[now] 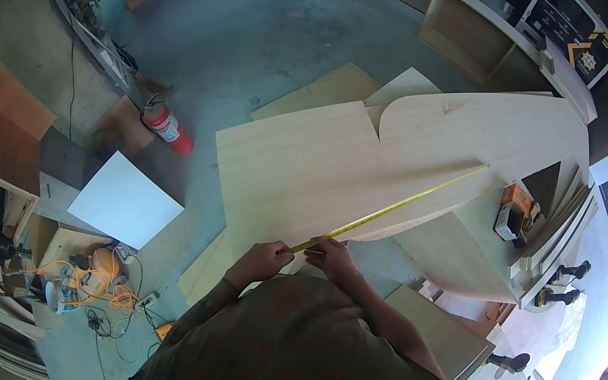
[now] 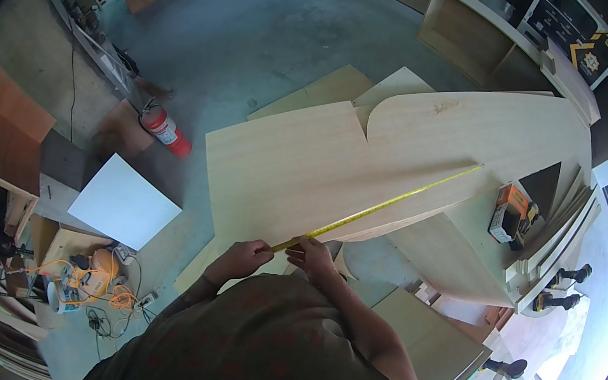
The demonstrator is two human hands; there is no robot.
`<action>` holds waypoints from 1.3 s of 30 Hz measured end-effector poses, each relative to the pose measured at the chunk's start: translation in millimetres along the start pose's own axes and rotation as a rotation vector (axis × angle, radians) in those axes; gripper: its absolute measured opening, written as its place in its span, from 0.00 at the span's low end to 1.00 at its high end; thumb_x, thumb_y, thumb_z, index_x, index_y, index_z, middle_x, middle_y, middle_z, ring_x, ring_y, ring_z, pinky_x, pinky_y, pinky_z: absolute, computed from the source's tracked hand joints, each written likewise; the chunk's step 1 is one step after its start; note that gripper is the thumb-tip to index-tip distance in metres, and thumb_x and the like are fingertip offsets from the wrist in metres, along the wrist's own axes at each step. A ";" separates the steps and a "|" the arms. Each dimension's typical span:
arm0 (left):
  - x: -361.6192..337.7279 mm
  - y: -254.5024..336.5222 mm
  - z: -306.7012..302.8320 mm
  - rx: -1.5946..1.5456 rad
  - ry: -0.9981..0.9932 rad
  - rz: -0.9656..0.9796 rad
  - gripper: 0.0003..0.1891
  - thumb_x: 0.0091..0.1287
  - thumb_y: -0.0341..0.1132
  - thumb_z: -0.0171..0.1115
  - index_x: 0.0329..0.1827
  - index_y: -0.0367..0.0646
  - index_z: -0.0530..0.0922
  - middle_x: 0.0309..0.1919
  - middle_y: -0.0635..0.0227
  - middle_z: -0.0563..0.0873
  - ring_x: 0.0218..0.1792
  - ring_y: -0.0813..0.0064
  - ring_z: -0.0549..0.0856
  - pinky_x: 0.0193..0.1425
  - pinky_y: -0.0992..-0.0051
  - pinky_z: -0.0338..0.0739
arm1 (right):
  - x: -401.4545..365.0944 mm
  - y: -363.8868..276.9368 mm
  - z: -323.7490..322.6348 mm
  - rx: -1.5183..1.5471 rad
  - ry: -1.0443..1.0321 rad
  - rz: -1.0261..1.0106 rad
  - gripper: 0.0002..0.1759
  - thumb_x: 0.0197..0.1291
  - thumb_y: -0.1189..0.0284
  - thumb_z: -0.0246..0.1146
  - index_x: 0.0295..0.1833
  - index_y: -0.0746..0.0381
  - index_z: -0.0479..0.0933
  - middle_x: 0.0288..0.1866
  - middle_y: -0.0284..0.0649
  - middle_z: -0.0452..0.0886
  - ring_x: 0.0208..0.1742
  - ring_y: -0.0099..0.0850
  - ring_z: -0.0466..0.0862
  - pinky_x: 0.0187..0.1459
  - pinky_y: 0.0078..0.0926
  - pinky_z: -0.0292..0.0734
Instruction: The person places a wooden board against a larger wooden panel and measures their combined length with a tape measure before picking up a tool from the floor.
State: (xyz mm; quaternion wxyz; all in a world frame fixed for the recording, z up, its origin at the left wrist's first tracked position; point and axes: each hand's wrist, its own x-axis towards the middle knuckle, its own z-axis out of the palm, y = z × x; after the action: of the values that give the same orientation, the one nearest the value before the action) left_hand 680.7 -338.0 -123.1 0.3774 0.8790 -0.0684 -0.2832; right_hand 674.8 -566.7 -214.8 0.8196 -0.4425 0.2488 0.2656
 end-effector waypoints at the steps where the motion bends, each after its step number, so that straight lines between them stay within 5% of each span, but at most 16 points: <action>1: -3.1 0.7 -2.0 -0.009 -0.009 -0.004 0.19 0.72 0.47 0.59 0.52 0.41 0.85 0.42 0.51 0.89 0.44 0.52 0.89 0.50 0.60 0.81 | 0.2 -0.3 -1.2 0.010 0.003 -0.003 0.22 0.77 0.58 0.57 0.62 0.66 0.73 0.53 0.46 0.82 0.54 0.41 0.85 0.58 0.43 0.84; 6: -56.1 -96.2 -55.8 0.068 -0.044 -0.058 0.20 0.74 0.47 0.58 0.56 0.40 0.84 0.50 0.54 0.89 0.52 0.55 0.88 0.58 0.61 0.80 | 25.9 -41.8 -53.5 0.121 0.316 -0.135 0.13 0.74 0.64 0.58 0.52 0.62 0.78 0.42 0.43 0.83 0.44 0.35 0.84 0.50 0.40 0.85; 10: -168.2 -224.4 -122.9 0.050 0.048 -0.335 0.12 0.69 0.38 0.66 0.48 0.40 0.86 0.33 0.70 0.87 0.34 0.81 0.82 0.40 0.73 0.78 | 57.7 -115.5 -154.9 0.167 0.610 -0.409 0.10 0.71 0.67 0.57 0.49 0.61 0.78 0.39 0.41 0.83 0.40 0.34 0.84 0.45 0.38 0.85; 13: -214.5 -280.7 -152.3 -0.049 0.130 -0.343 0.15 0.63 0.34 0.65 0.49 0.37 0.86 0.28 0.69 0.85 0.31 0.80 0.81 0.37 0.73 0.76 | 58.1 -162.0 -205.4 0.204 0.710 -0.546 0.10 0.72 0.67 0.57 0.48 0.61 0.77 0.40 0.41 0.83 0.40 0.33 0.85 0.44 0.37 0.85; 19: -124.4 -180.0 -110.8 -0.085 0.046 -0.211 0.15 0.66 0.37 0.63 0.50 0.36 0.86 0.29 0.68 0.86 0.31 0.79 0.80 0.38 0.72 0.77 | 51.9 -171.6 -177.4 0.287 0.695 -0.504 0.12 0.75 0.64 0.56 0.54 0.59 0.74 0.44 0.44 0.85 0.42 0.35 0.86 0.46 0.37 0.86; 24: -26.5 -52.2 -47.3 0.009 0.092 0.117 0.17 0.69 0.42 0.65 0.52 0.38 0.86 0.36 0.58 0.91 0.38 0.71 0.89 0.45 0.69 0.81 | 41.7 -84.4 -106.5 0.250 0.338 -0.411 0.17 0.76 0.61 0.53 0.60 0.60 0.73 0.51 0.50 0.85 0.49 0.46 0.87 0.51 0.45 0.86; 26: 4.7 -17.9 -28.4 0.038 0.085 0.082 0.18 0.70 0.44 0.65 0.51 0.39 0.86 0.38 0.54 0.90 0.40 0.64 0.90 0.45 0.67 0.82 | 21.1 -50.6 -61.4 0.244 0.208 -0.229 0.19 0.76 0.62 0.54 0.63 0.61 0.73 0.58 0.52 0.82 0.54 0.44 0.86 0.53 0.44 0.86; 29: 32.2 12.2 -4.4 0.071 0.041 0.177 0.18 0.71 0.46 0.64 0.51 0.39 0.86 0.38 0.53 0.90 0.39 0.62 0.90 0.45 0.66 0.82 | 1.5 -22.1 -18.7 0.083 0.073 -0.146 0.20 0.75 0.60 0.62 0.59 0.64 0.76 0.50 0.46 0.86 0.48 0.38 0.89 0.49 0.39 0.87; 33: 33.4 20.5 0.8 0.114 0.010 0.155 0.19 0.72 0.47 0.63 0.51 0.38 0.85 0.40 0.52 0.90 0.40 0.60 0.91 0.45 0.66 0.82 | 4.1 -26.7 -17.2 0.057 0.172 -0.212 0.18 0.75 0.61 0.61 0.56 0.65 0.79 0.48 0.44 0.86 0.49 0.36 0.89 0.50 0.37 0.87; 39: -34.8 -83.4 -63.9 -0.047 -0.102 -0.121 0.20 0.72 0.47 0.62 0.52 0.38 0.86 0.30 0.73 0.85 0.32 0.82 0.81 0.37 0.74 0.78 | 45.3 -62.5 -77.8 0.137 0.468 -0.365 0.13 0.74 0.65 0.61 0.48 0.65 0.81 0.36 0.39 0.85 0.33 0.30 0.86 0.41 0.31 0.88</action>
State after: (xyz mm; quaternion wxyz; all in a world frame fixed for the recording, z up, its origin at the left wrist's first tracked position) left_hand 679.1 -227.6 -130.7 0.3762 0.8569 -0.0275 -0.3515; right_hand 735.6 -652.9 -244.5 0.8020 -0.4730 0.3646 -0.0128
